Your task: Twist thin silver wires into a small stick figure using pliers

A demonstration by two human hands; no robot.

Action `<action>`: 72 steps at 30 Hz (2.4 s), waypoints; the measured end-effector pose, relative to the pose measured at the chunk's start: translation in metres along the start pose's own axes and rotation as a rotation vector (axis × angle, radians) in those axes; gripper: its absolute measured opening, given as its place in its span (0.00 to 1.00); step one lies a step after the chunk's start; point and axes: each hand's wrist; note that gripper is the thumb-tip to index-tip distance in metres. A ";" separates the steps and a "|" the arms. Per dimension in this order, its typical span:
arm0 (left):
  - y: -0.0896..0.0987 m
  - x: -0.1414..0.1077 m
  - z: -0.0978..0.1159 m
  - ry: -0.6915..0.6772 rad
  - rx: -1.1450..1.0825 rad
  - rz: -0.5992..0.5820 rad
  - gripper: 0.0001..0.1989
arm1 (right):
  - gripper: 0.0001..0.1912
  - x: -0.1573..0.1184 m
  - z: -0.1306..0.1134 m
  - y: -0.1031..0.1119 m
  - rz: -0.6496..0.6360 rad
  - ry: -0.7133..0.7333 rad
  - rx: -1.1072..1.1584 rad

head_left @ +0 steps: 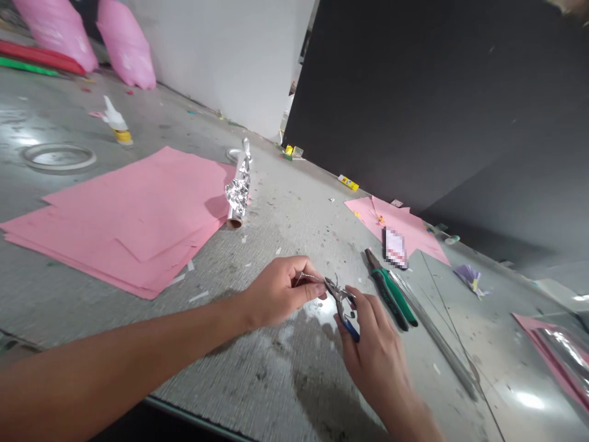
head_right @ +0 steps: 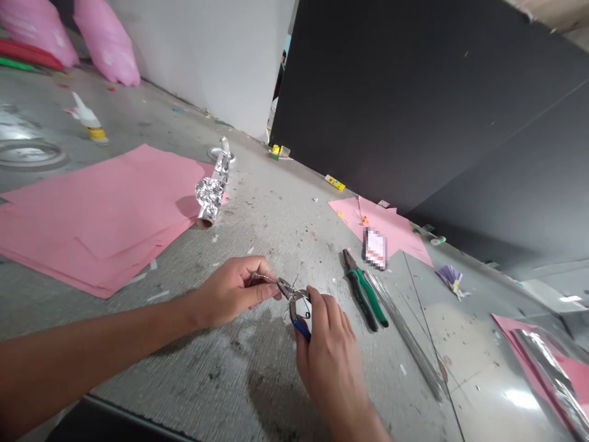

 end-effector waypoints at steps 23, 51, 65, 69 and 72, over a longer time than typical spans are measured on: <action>0.002 0.003 -0.001 -0.006 0.029 0.035 0.06 | 0.14 -0.004 -0.010 0.004 -0.201 -0.135 0.188; 0.001 0.002 -0.006 0.024 -0.078 0.017 0.08 | 0.14 -0.002 -0.010 -0.002 -0.286 -0.203 0.368; -0.003 0.002 -0.011 0.053 -0.160 0.059 0.13 | 0.20 -0.003 -0.001 -0.005 -0.261 -0.129 0.371; -0.003 0.003 -0.011 0.064 -0.147 0.066 0.14 | 0.23 -0.005 -0.002 -0.008 -0.234 -0.122 0.339; -0.002 0.003 -0.011 0.060 -0.136 0.066 0.14 | 0.22 -0.004 -0.006 -0.007 -0.245 -0.144 0.313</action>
Point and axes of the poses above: each hand's wrist, its own x-axis towards the middle knuckle, its own y-axis out of the back of the hand, z = x × y, and after that the axes turned 15 degrees about -y, right-handed
